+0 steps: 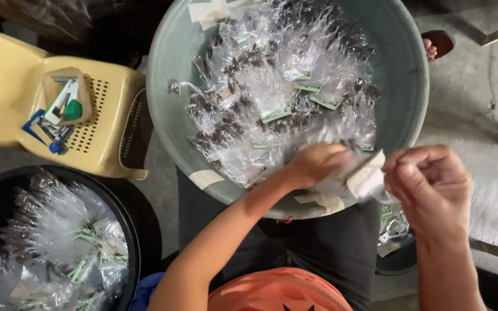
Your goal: Tying knots in small plastic bags filled with material and sorting them into a bucket.
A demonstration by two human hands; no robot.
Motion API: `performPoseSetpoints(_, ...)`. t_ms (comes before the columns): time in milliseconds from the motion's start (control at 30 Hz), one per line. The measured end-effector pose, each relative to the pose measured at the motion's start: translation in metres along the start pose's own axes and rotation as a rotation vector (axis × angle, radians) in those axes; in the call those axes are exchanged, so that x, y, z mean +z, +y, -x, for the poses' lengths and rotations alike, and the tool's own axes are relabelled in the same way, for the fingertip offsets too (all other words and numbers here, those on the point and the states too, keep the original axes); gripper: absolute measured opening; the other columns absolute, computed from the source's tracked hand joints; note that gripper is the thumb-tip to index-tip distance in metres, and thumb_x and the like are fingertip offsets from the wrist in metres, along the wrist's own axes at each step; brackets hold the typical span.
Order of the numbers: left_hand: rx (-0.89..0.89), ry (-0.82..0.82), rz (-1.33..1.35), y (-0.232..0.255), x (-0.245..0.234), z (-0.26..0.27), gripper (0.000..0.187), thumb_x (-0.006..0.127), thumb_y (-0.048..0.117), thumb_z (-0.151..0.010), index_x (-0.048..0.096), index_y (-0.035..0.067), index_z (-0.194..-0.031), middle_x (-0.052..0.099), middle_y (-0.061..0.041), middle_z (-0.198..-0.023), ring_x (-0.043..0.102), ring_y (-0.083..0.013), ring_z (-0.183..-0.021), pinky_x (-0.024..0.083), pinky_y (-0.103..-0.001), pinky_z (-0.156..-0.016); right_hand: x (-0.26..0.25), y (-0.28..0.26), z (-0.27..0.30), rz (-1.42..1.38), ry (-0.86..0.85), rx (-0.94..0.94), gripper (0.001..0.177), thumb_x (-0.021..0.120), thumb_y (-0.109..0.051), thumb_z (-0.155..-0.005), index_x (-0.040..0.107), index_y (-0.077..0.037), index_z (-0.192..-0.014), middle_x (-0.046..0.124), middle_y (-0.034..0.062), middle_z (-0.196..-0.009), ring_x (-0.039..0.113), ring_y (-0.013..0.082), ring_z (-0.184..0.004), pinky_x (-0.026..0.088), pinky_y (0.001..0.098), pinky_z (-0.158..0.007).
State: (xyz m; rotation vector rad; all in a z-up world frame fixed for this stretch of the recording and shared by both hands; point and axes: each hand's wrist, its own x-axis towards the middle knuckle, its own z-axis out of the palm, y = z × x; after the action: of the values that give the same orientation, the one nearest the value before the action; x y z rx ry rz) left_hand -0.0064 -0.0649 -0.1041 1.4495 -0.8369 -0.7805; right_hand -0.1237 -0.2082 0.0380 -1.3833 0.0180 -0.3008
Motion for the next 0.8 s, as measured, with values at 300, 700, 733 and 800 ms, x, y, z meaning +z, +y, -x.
performPoseSetpoints(300,-0.359,0.347,-1.043,-0.036,-0.084,0.023,0.017,0.049,-0.004,-0.098,0.059,0.009,-0.102,0.055,-0.002,-0.098,0.049,-0.0244,-0.097,0.042,-0.041,-0.093,-0.023,0.005,0.011,-0.166,0.016,0.178,0.013,0.068,-0.001,-0.097,0.072,-0.004,-0.109,0.076,0.0125,-0.103,0.043,0.0002,-0.046,0.044,0.0146,-0.053)
performPoseSetpoints(700,-0.301,0.753,-0.703,0.040,-0.111,0.018,0.032,0.048,0.005,-0.103,0.042,0.014,-0.074,0.042,-0.002,-0.074,0.043,-0.0202,-0.072,0.044,-0.037,-0.084,0.021,0.000,-0.016,0.557,0.224,0.341,0.008,0.074,0.000,-0.096,0.074,-0.003,-0.104,0.075,0.0079,-0.090,0.059,0.0044,-0.068,0.042,0.0149,-0.055)
performPoseSetpoints(733,-0.315,0.666,-0.486,0.061,-0.108,0.023,0.012,0.055,0.001,-0.097,0.050,0.010,-0.091,0.056,-0.010,-0.091,0.058,-0.0232,-0.083,0.055,-0.031,-0.077,0.023,0.004,-0.019,0.647,0.169,0.301,0.008,0.073,-0.010,-0.099,0.073,-0.005,-0.105,0.072,0.0046,-0.089,0.055,0.0057,-0.070,0.041,0.0189,-0.058)
performPoseSetpoints(800,-0.322,0.574,-0.273,0.076,-0.100,0.031,0.020,0.063,-0.002,-0.091,0.057,0.006,-0.109,0.070,-0.018,-0.108,0.072,-0.0258,-0.093,0.066,-0.025,-0.070,0.027,0.016,-0.026,0.736,0.114,0.258,0.014,0.071,-0.020,-0.101,0.071,-0.007,-0.106,0.069,0.0012,-0.088,0.052,0.0070,-0.072,0.040,0.0230,-0.061)
